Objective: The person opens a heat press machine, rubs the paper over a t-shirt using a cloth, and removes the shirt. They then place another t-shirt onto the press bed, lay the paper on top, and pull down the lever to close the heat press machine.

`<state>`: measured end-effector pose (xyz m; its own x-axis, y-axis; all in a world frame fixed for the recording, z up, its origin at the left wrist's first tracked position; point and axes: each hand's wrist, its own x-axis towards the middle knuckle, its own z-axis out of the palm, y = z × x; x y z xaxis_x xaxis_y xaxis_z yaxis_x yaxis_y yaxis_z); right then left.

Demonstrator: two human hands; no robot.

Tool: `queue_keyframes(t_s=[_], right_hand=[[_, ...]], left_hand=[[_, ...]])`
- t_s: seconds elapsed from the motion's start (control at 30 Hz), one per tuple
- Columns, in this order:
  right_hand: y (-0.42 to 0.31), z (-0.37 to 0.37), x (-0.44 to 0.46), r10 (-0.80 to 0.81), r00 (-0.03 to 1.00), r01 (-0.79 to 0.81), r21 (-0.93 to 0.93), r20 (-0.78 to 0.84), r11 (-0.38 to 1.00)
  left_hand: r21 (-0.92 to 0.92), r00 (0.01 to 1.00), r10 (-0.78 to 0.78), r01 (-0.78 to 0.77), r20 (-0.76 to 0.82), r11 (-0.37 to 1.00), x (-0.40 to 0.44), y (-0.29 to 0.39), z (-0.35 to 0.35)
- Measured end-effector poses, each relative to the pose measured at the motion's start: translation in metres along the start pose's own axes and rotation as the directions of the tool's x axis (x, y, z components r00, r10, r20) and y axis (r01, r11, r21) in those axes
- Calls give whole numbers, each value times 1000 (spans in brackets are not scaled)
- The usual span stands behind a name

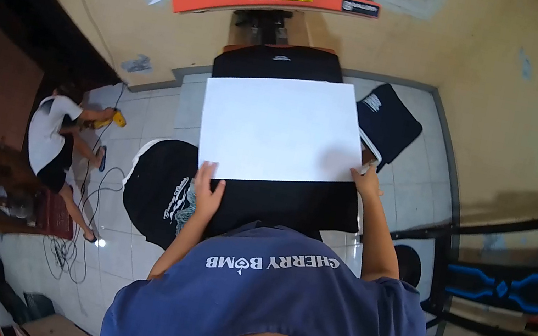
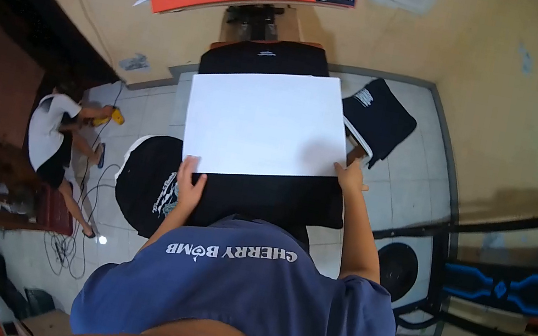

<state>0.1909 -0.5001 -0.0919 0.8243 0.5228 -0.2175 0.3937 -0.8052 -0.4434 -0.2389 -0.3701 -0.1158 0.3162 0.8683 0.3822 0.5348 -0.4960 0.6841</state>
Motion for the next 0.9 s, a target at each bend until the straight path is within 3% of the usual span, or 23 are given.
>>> queue_keyframes(t_s=[0.03, 0.1, 0.13, 0.17, 0.2, 0.23, 0.27, 0.3, 0.37, 0.43, 0.5, 0.6, 0.7, 0.77, 0.9], right_hand=[[18, 0, 2, 28, 1000, -28, 4, -11, 1000], [46, -4, 2, -190, 969, 164, 164, 158, 973], [53, -4, 0, -218, 960, 155, 315, 175, 936], [49, -12, -7, -202, 965, 142, 315, 167, 938], [45, -21, -14, -173, 962, 45, 498, 212, 866], [34, -34, -24, -157, 953, -54, 657, 258, 752], [25, -47, -34, -157, 946, -124, 762, 285, 635], [21, -57, -40, -150, 949, -124, 764, 278, 634], [16, -76, -46, -348, 911, -88, 930, 219, 356], [10, -100, -54, -374, 908, -66, 946, 189, 317], [-6, -137, -70, -508, 860, 89, 995, -51, 51], [-20, -189, -88, -496, 809, 233, 947, -315, -222], [-35, -246, -120, -443, 682, 406, 805, -582, -432], [-43, -275, -134, -456, 502, 514, 677, -735, -526], [-28, -304, -119, -337, 500, 576, 597, -798, -559]], left_hand=[[74, 998, -21, 25, -64, 997, 4, -6, 2], [193, 939, -311, 335, -147, 922, 14, -13, 8], [188, 907, -411, 420, -89, 888, 22, -23, 8], [191, 862, -506, 503, -35, 843, 33, -29, 6], [11, 802, -597, 597, -17, 802, 41, -34, 5], [76, 896, -444, 444, -18, 893, 47, -47, 4], [-72, 910, -415, 414, 4, 907, 54, -53, 0], [-219, 923, -385, 380, 21, 899, 58, -53, -3], [-384, 916, -381, 400, 127, 833, 74, -6, -29], [-539, 918, -370, 386, 143, 749, 87, 29, -55], [-737, 949, -281, 292, 144, 609, 100, 88, -92], [-779, 995, -90, 90, 43, 620, 114, 130, -141], [-788, 993, 59, -121, -106, 603, 121, 186, -185], [-829, 954, 208, -292, -217, 477, 123, 218, -204], [-729, 832, 296, -554, -469, 402, 125, 259, -217]])
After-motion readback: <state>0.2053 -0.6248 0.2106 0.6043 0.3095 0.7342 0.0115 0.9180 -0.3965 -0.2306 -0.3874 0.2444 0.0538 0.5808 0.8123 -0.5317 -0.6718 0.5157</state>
